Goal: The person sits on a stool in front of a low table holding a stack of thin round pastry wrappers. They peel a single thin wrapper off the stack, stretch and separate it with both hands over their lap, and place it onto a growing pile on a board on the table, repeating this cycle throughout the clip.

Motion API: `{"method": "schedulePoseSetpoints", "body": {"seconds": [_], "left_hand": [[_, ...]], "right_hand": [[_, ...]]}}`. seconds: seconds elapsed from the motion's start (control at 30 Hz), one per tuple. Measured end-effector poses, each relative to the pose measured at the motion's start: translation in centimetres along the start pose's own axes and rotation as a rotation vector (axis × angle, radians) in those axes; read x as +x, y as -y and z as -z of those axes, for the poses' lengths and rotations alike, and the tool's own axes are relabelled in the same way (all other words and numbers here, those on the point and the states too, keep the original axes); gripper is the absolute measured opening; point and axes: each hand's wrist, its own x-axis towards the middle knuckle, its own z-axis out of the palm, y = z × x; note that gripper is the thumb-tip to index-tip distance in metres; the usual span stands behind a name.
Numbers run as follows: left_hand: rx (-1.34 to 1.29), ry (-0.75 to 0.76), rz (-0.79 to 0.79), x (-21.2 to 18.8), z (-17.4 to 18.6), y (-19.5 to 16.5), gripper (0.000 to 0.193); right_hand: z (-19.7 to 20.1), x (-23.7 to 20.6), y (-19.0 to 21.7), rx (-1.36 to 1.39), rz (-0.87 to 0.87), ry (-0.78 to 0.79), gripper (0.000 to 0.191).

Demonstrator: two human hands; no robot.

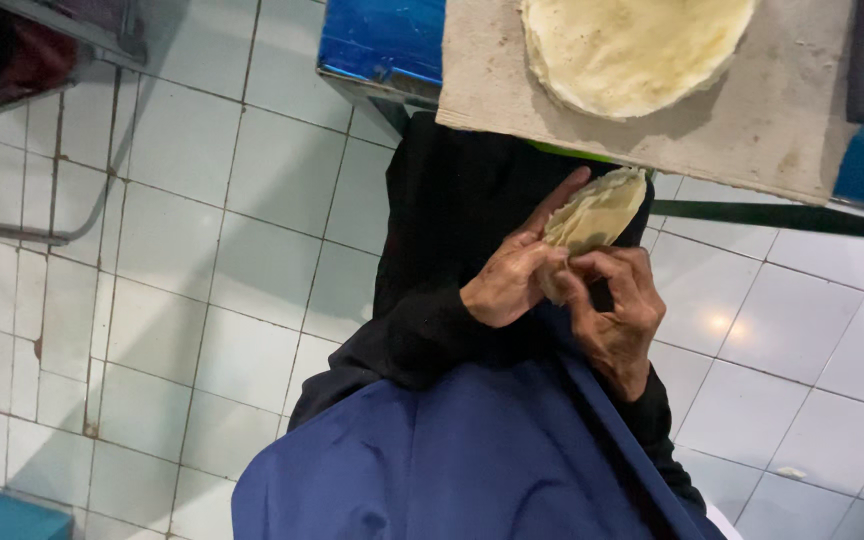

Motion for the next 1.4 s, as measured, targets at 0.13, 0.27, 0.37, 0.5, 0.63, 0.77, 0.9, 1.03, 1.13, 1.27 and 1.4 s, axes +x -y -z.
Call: {"method": "schedulePoseSetpoints", "body": {"seconds": [0.13,0.27,0.37,0.5,0.63,0.77,0.9,1.03,1.13,1.27,1.4], "left_hand": [[-0.005,-0.042,-0.044,0.2,-0.3,0.3,0.082],[-0.102,-0.099,-0.01,0.2,-0.3,-0.4,0.081],[-0.118,-0.131,0.051,0.1,-0.3,-0.7,0.078],[-0.086,-0.149,0.06,-0.2,-0.3,-0.7,0.076],[-0.108,-0.131,0.086,-0.6,-0.2,-0.9,0.077],[0.058,-0.208,0.092,-0.9,-0.3,-0.9,0.077],[0.062,-0.218,0.092,-1.5,-0.1,-1.7,0.066],[0.005,-0.194,0.104,-2.5,1.1,-3.6,0.067],[0.012,-0.186,0.1,-3.4,2.7,-4.3,0.067],[0.011,-0.238,0.098,-4.6,6.9,-4.8,0.06],[0.03,-0.325,0.1,-4.9,12.3,-4.7,0.052]], "right_hand": [[0.5,-0.8,-1.7,0.344,-0.213,-0.079,0.011],[2.0,-0.5,-3.0,1.111,-0.445,-0.21,0.019],[3.0,0.1,-3.3,1.362,-0.591,-0.217,0.023],[3.2,0.0,-3.1,1.488,-0.671,-0.121,0.024],[3.2,-0.4,-3.6,1.187,-0.766,-0.073,0.031],[4.2,-0.7,-3.8,1.186,-0.627,-0.061,0.02],[5.3,-0.4,-2.9,1.146,-0.574,-0.128,0.022],[6.5,1.0,-1.5,1.101,-0.544,-0.14,0.022],[7.3,1.6,-0.4,0.999,-0.49,-0.13,0.023],[9.5,1.7,0.4,-0.509,0.083,-0.144,0.022],[13.4,4.9,-0.8,-0.784,0.443,-0.118,0.035]]}}
